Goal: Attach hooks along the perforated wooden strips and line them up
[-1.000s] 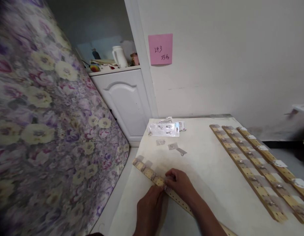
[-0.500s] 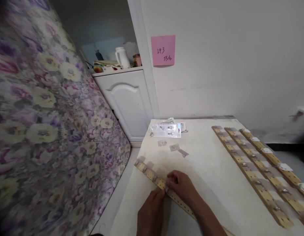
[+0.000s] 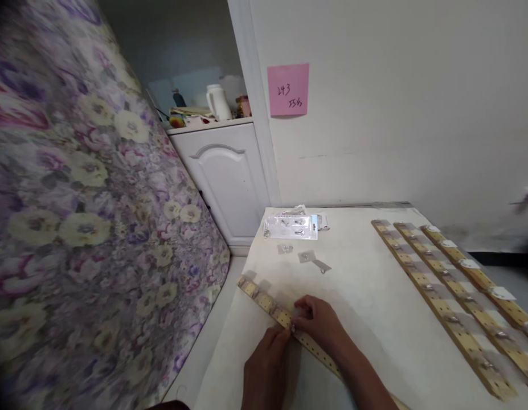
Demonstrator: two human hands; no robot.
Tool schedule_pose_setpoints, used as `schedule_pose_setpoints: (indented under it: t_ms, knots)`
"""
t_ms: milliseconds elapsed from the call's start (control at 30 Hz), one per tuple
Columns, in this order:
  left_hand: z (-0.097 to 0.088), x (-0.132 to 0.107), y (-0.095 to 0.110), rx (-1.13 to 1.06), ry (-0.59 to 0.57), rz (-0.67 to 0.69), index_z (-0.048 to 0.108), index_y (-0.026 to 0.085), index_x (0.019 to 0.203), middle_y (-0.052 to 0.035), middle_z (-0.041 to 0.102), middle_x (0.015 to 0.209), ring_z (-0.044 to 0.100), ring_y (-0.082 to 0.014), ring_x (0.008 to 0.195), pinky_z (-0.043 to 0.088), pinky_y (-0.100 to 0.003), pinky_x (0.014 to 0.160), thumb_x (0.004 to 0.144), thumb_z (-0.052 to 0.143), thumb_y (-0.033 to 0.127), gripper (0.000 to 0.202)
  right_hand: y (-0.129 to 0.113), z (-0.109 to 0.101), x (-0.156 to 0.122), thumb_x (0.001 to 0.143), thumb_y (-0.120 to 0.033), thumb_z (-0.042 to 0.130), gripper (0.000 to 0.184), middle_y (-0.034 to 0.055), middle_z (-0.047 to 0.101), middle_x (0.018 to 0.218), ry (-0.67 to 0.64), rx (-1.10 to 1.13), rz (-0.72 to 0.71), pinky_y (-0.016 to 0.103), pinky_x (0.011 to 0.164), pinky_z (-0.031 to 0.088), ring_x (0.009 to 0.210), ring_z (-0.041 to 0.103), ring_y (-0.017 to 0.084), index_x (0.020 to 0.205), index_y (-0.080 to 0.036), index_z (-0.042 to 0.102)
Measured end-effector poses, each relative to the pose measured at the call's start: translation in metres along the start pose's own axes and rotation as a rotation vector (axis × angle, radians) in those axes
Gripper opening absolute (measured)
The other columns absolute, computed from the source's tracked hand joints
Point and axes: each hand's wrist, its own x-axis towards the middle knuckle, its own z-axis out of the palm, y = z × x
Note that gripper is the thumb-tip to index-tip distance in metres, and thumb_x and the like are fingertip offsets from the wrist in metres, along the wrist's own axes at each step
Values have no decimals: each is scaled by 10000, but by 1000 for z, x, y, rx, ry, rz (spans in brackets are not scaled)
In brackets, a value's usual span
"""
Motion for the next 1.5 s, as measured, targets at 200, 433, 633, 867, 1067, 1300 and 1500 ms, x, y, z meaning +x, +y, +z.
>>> schedule_pose_setpoints:
  t_ms: [200,433,633,867,1067,1300,1500]
  knots:
    - [-11,0,9,-51,-35,-53,633,285,1078,-20,665,1018,623,-193,919,473,-287,777,868,376,217,338,9,3,3,609,-193,658,353,-8,583,706,-7,34,-18,264,623,416,668,547,158,961,-160,647]
    - [-14,0,4,10,-41,0,610,273,1154,-38,649,1112,619,-190,987,475,-272,798,847,373,145,409,3,5,-1,608,-172,651,295,-15,596,699,28,78,-53,244,600,408,645,547,143,903,-169,642]
    - [-13,-2,0,24,-37,-19,583,272,1200,-34,659,1089,613,-176,999,475,-246,798,858,350,147,432,0,-15,-4,718,-329,604,246,20,650,766,149,38,-57,252,639,451,704,595,165,899,-168,653]
    - [-16,-4,1,-127,-37,-79,580,248,1177,-29,668,1094,602,-147,1023,437,-236,867,917,304,229,380,14,-66,32,707,-190,533,187,30,615,824,428,-195,-9,278,696,399,755,559,181,860,-193,641]
    - [-21,-3,7,-220,-31,-128,589,222,1148,-35,678,1079,605,-160,1018,436,-243,865,921,307,267,364,22,-69,60,702,-171,538,231,37,592,881,505,-233,37,267,685,366,777,550,176,884,-222,671]
    - [-23,-6,10,-231,5,-131,602,232,1103,-25,680,1046,609,-163,989,438,-254,847,911,318,244,343,24,-79,55,733,-305,485,155,-7,574,577,458,-64,67,247,541,377,554,526,148,669,-202,582]
    - [-20,-12,10,-302,83,-61,608,223,1069,-29,686,995,622,-161,922,461,-266,816,900,335,226,321,16,-72,5,723,-432,497,250,-42,530,531,254,140,35,232,466,400,449,485,112,717,-190,563]
